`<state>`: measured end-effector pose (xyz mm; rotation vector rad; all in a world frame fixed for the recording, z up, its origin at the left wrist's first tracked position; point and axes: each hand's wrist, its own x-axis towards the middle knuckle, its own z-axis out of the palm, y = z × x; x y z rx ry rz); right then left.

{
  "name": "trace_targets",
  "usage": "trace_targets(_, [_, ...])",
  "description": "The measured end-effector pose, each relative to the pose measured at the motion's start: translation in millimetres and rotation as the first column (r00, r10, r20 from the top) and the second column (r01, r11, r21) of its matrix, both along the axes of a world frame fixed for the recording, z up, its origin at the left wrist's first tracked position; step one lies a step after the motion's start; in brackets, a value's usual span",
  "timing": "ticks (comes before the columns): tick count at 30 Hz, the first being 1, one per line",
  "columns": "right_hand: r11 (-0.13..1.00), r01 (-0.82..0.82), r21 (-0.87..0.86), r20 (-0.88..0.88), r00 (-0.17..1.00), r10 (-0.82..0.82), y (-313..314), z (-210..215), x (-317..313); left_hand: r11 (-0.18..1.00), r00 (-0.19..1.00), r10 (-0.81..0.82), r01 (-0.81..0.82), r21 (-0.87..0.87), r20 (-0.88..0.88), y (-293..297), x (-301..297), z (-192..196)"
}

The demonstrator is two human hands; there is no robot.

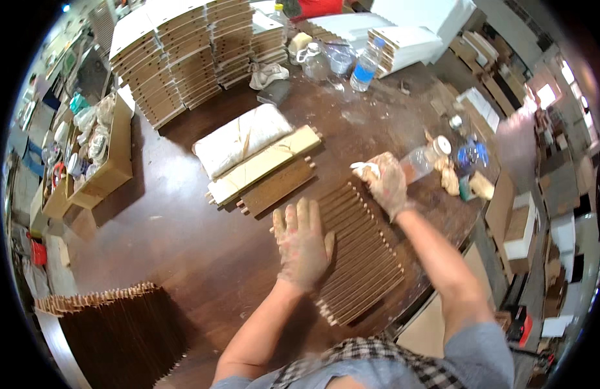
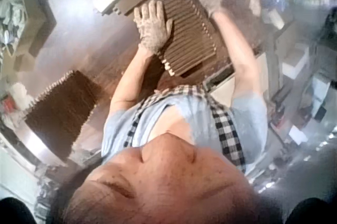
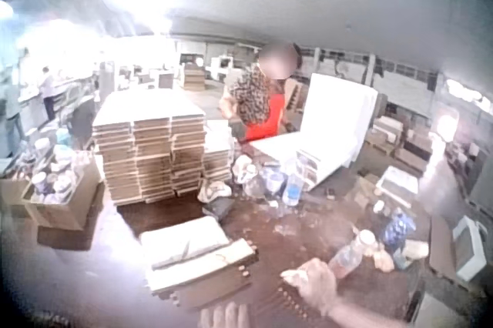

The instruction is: The person wipes wooden slats with a cloth soaked in stain, handles a larger wooden piece to apply stain to its sides, and places the finished items into a stack.

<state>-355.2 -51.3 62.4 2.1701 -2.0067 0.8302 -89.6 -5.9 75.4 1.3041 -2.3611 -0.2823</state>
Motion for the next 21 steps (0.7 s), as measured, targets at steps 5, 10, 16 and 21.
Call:
trace_targets(5, [0.975,-0.163,-0.148,-0.261,0.958,0.120,23,-1,95,0.999,1.000,-0.024,0.023,-0.034,-0.009,7,1,-5])
trace_targets(10, [0.994,0.095,0.045,-0.111,0.990,-0.090,8,-22,-9,0.999,0.998,-0.026,0.024,0.023,0.058,10,2,2])
trace_targets(16, [0.969,-0.178,-0.169,-0.114,0.981,0.160,53,9,66,1.000,0.998,-0.014,0.013,0.006,0.059,11,1,1])
trace_targets(21, [0.994,0.090,0.054,-0.113,0.990,-0.083,40,-21,-7,1.000,0.995,-0.029,0.029,0.005,0.099,12,3,-2])
